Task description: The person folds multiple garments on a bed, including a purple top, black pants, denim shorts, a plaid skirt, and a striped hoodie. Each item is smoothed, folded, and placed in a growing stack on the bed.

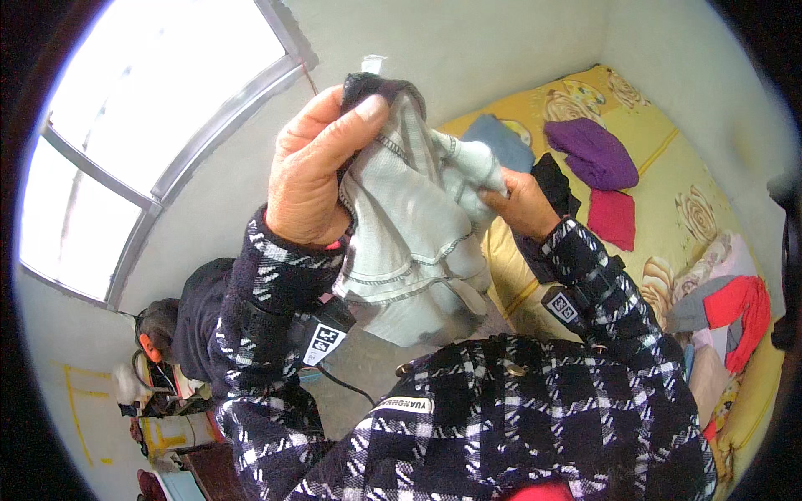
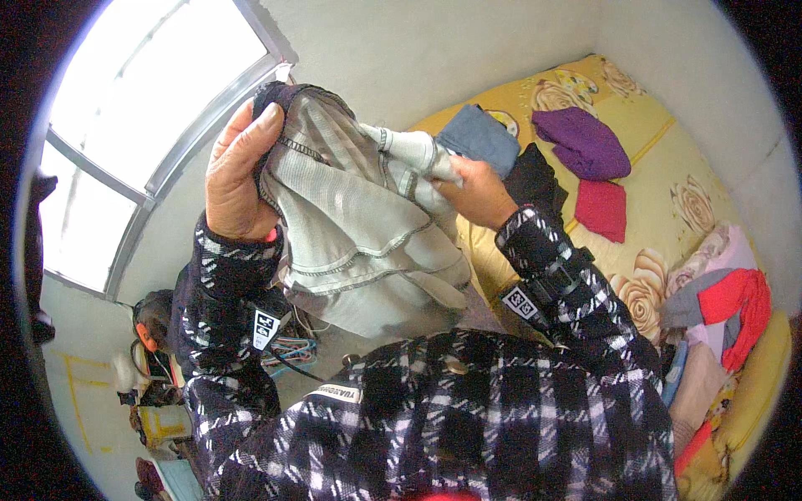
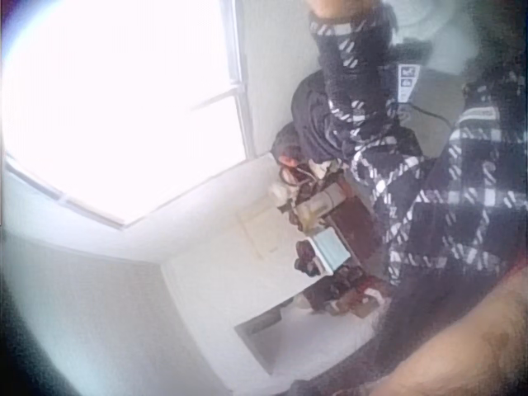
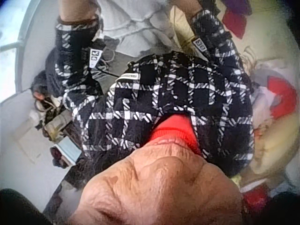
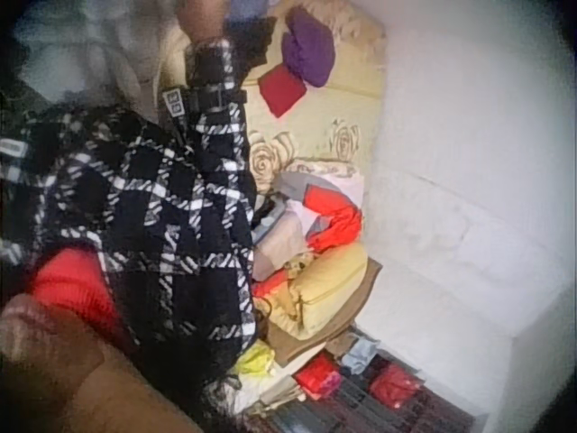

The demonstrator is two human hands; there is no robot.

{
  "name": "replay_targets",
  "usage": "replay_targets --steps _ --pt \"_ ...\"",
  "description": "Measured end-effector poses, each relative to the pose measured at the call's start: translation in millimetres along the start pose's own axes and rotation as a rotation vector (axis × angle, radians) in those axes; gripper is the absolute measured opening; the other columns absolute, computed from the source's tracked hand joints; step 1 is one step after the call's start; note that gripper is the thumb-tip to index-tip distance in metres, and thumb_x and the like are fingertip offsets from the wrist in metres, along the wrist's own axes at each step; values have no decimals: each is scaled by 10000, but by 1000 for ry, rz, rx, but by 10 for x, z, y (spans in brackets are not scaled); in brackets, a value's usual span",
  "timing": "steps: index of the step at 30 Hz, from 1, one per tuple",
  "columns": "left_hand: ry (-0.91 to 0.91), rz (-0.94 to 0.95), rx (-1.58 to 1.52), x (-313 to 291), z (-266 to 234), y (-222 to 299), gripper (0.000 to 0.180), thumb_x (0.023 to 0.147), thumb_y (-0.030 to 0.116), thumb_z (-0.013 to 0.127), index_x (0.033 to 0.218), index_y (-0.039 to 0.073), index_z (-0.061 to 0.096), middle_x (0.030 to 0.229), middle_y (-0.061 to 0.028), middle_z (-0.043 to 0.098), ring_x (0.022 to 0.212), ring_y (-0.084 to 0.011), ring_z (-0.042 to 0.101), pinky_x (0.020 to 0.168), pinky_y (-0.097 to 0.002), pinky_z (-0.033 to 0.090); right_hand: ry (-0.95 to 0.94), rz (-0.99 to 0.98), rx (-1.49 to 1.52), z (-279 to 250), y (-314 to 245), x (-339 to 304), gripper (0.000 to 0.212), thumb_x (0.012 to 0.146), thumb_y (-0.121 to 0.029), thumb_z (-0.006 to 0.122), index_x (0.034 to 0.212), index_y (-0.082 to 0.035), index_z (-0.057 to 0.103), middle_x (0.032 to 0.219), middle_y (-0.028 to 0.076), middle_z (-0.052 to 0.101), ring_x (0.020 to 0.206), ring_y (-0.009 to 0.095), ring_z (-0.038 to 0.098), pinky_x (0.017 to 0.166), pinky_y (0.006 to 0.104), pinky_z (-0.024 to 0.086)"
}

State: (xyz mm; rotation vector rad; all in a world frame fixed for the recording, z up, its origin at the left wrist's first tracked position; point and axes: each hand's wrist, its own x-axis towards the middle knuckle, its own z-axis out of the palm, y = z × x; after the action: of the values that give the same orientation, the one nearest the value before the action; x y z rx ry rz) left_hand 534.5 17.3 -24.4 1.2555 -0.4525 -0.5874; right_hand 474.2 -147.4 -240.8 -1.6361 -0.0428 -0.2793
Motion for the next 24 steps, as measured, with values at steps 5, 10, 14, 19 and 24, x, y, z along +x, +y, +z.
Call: replay_targets --steps 5,10,14,19,24 --pt "173 46 445 80 -531 74 175 729 7 634 904 13 625 795 -49 626 678 -110 579 645 -225 481 128 -232 -156 -200 -47 180 98 797 -83 562 861 -18 598 735 53 599 688 129 551 662 269 444" --pt "617 -82 1078 227 -1259 72 128 761 72 623 879 33 597 764 -23 589 647 -80 536 599 -206 430 245 -293 -234 -387 -339 357 72 786 -46 542 845 -26 578 717 72 581 647 156 549 608 257 431" --pt "515 -299 731 242 -1379 10 186 833 174 497 861 4 569 731 -61 584 582 -155 564 524 -277 469 194 -506 -529 -139 -405 187 158 722 -49 533 879 -50 558 749 117 517 647 295 548 568 337 445" --pt "504 -333 285 299 -1007 -79 234 884 115 352 842 -12 544 748 -100 604 604 -208 601 555 -336 519 53 -639 -706 353 -180 -193 110 677 -64 528 783 -78 501 670 80 468 554 258 497 489 362 400" --pt "499 -16 354 395 -619 -74 172 827 63 443 942 -16 543 802 -113 587 710 -197 587 598 -316 492 98 -601 -674 456 -38 -265 75 668 -55 523 689 -63 451 644 85 439 578 272 496 514 365 402"
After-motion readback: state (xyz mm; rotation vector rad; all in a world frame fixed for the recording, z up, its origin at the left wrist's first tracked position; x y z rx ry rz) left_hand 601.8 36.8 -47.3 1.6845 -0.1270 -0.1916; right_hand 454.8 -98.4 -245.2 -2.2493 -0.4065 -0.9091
